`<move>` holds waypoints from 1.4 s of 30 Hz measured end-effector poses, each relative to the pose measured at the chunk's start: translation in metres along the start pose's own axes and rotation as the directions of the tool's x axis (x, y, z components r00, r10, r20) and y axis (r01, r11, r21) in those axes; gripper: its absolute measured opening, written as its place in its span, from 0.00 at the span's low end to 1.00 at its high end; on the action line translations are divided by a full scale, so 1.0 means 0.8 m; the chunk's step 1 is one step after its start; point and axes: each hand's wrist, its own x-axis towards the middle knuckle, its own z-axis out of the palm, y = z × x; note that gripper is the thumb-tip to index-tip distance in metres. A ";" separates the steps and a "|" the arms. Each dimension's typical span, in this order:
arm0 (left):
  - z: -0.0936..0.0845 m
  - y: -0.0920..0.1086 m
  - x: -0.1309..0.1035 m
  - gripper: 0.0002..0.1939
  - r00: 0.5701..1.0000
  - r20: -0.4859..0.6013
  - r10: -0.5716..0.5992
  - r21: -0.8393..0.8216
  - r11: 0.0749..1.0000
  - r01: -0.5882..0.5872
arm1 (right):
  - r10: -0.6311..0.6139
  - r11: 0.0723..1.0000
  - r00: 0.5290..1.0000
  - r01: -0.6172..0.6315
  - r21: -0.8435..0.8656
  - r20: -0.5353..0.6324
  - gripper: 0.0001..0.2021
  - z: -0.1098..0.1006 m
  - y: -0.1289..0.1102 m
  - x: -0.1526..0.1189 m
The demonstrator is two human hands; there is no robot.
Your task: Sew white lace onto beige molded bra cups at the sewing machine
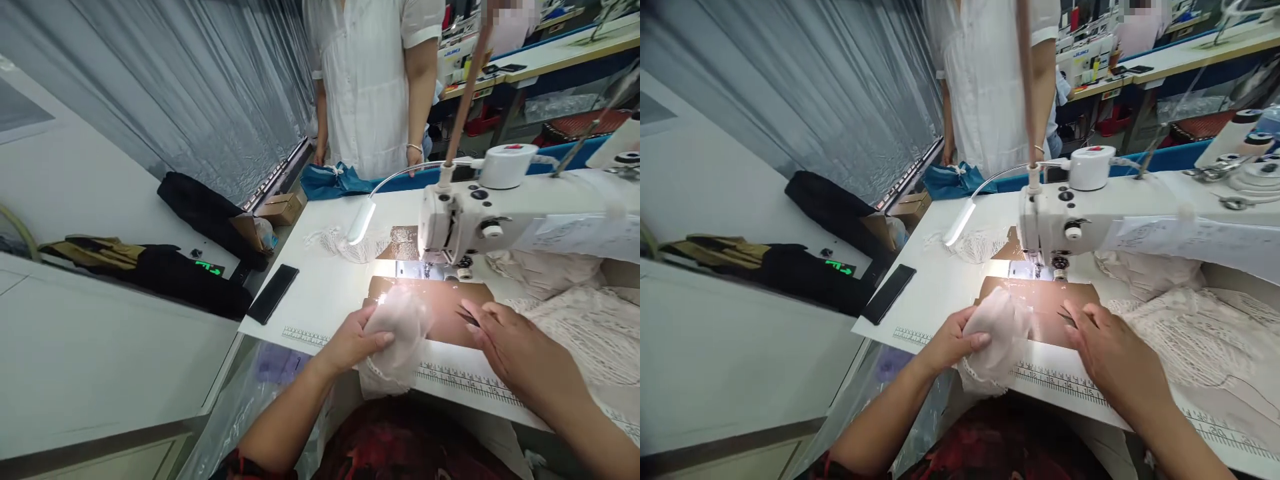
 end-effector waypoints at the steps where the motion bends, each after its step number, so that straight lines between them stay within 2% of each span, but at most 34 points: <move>1: -0.009 0.000 0.000 0.26 1.000 -0.029 0.007 -0.012 1.000 -0.007 | -0.034 0.995 0.999 0.033 -0.090 -0.010 0.21 0.006 0.008 -0.004; 3: -0.023 0.000 -0.002 0.26 0.998 -0.058 0.022 -0.033 0.999 -0.023 | -0.084 0.989 0.995 0.075 -0.130 -0.062 0.22 0.009 0.015 -0.012; 4: -0.027 -0.001 -0.003 0.27 0.998 -0.061 0.029 -0.039 0.999 -0.032 | -0.079 0.995 0.993 0.073 -0.073 -0.089 0.22 0.008 0.013 -0.014; 6: -0.032 -0.003 -0.003 0.27 0.998 -0.043 0.043 -0.043 0.998 -0.045 | 0.015 0.981 0.997 -0.001 0.196 -0.071 0.19 0.001 -0.004 -0.015; 7: -0.032 -0.004 -0.002 0.28 0.998 -0.026 0.053 -0.040 0.998 -0.054 | 0.094 0.923 0.995 -0.081 0.376 -0.016 0.18 -0.002 -0.017 -0.013; 8: -0.031 -0.005 -0.002 0.29 0.998 -0.006 0.065 -0.035 0.997 -0.065 | 0.163 0.814 0.984 -0.176 0.554 0.073 0.17 -0.003 -0.033 -0.007; 10: -0.029 -0.006 0.000 0.31 0.994 0.038 0.098 -0.025 0.995 -0.097 | 0.238 0.510 0.945 -0.318 0.799 0.225 0.21 -0.002 -0.065 0.009; 11: -0.028 -0.007 0.000 0.32 0.991 0.061 0.117 -0.017 0.993 -0.116 | 0.213 0.392 0.937 -0.341 0.854 0.276 0.25 0.001 -0.079 0.018; 13: -0.029 -0.009 -0.002 0.34 0.984 0.092 0.154 0.018 0.987 -0.157 | 0.106 0.235 0.921 -0.388 0.891 0.374 0.30 0.009 -0.101 0.036; 16: -0.035 -0.013 -0.007 0.39 0.977 0.066 0.204 0.132 0.968 -0.212 | 0.003 0.145 0.901 -0.430 0.891 0.434 0.26 0.020 -0.117 0.049; 19: -0.043 -0.020 -0.012 0.44 0.969 -0.007 0.246 0.299 0.925 -0.233 | 0.059 0.199 0.922 -0.387 0.900 0.383 0.22 0.026 -0.122 0.048; 22: -0.048 -0.025 -0.014 0.42 0.939 -0.057 0.338 0.444 0.851 -0.280 | 0.085 0.295 0.941 -0.339 0.893 0.328 0.17 0.024 -0.125 0.046; 25: -0.049 -0.025 -0.012 0.33 0.869 -0.032 0.493 0.526 0.748 -0.405 | 0.042 0.372 0.959 -0.274 0.887 0.279 0.09 0.018 -0.129 0.050; 27: -0.049 -0.022 -0.010 0.24 0.821 0.021 0.570 0.531 0.689 -0.492 | -0.007 0.439 0.966 -0.229 0.869 0.258 0.09 0.013 -0.131 0.054; 29: -0.049 -0.018 -0.009 0.15 0.799 0.056 0.598 0.499 0.677 -0.542 | -0.065 0.508 0.963 -0.193 0.839 0.261 0.11 0.009 -0.132 0.056; 32: -0.052 -0.011 -0.009 0.04 0.825 0.046 0.564 0.416 0.740 -0.529 | -0.130 0.570 0.949 -0.167 0.805 0.289 0.15 0.004 -0.131 0.057; 35: -0.061 -0.008 -0.012 0.08 0.883 -0.039 0.468 0.297 0.849 -0.437 | -0.122 0.555 0.952 -0.169 0.815 0.280 0.14 0.003 -0.127 0.056; 38: -0.076 -0.012 -0.019 0.13 0.926 -0.190 0.326 0.150 0.942 -0.301 | -0.001 0.523 0.962 -0.232 0.820 0.273 0.15 0.009 -0.121 0.053; 42: -0.100 -0.016 -0.027 0.17 0.923 -0.334 0.193 0.014 0.980 -0.200 | 0.166 0.485 0.945 -0.326 0.811 0.280 0.14 0.017 -0.119 0.051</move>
